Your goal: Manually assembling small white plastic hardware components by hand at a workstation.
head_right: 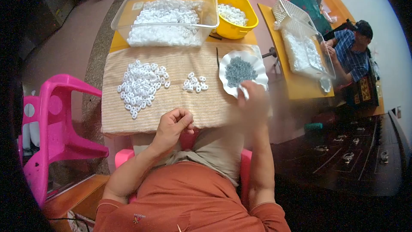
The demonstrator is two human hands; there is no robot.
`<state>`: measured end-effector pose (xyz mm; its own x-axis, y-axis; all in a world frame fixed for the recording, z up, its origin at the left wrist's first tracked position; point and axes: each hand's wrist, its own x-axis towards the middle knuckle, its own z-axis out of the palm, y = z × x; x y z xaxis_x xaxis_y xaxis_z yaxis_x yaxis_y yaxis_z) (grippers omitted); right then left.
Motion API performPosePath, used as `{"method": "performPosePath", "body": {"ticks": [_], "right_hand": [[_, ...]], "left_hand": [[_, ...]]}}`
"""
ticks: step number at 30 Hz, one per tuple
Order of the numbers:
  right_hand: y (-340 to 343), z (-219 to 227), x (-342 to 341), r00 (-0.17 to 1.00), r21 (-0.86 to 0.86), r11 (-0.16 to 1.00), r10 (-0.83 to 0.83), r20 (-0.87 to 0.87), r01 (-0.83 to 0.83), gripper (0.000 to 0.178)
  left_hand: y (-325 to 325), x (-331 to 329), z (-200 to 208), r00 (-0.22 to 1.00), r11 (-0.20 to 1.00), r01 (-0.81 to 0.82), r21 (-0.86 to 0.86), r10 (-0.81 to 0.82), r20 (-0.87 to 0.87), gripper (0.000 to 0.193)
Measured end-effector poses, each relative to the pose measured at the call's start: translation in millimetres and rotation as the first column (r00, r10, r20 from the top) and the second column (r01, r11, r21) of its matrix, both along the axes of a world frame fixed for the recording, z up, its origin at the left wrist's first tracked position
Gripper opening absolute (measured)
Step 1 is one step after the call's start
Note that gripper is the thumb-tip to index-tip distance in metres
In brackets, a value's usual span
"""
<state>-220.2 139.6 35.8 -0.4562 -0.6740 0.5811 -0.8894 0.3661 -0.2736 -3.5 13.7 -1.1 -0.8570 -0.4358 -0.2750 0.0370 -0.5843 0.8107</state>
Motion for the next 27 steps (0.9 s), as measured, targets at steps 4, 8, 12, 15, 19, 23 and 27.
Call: {"method": "performPosePath", "body": {"ticks": [4,8,12,15,19,23,27], "right_hand": [[-12,3,46,0.774,-0.161,0.914,0.401,0.49,-0.371,0.024],[-20,-3,72,0.562,-0.222,0.828,0.522,0.641,-0.516,0.018],[-21,-13,74,0.459,-0.292,0.817,0.533,0.711,-0.496,0.015],[-20,-16,73,0.402,-0.319,0.817,0.528,0.748,-0.48,0.012],[-20,-16,76,0.459,-0.276,0.837,0.502,0.733,-0.473,0.008],[-16,-24,76,0.368,-0.334,0.88,0.45,0.814,-0.339,0.005],[-17,-25,79,0.267,-0.368,0.88,0.447,0.854,-0.299,0.006]], "left_hand": [[-1,2,6,1.0,0.997,0.011,0.075,-0.009,-0.02,0.015],[-1,2,8,0.999,0.99,0.032,0.137,-0.026,-0.041,0.016],[-4,4,10,0.997,0.974,0.065,0.218,-0.056,-0.047,0.017],[-5,4,9,0.996,0.965,0.08,0.25,-0.068,-0.055,0.016],[-7,4,9,0.995,0.952,0.089,0.292,-0.07,-0.074,0.015],[-8,3,10,0.999,0.956,0.036,0.29,-0.024,-0.046,0.015],[-10,3,5,0.999,0.968,0.011,0.25,-0.002,-0.033,0.015]]}}
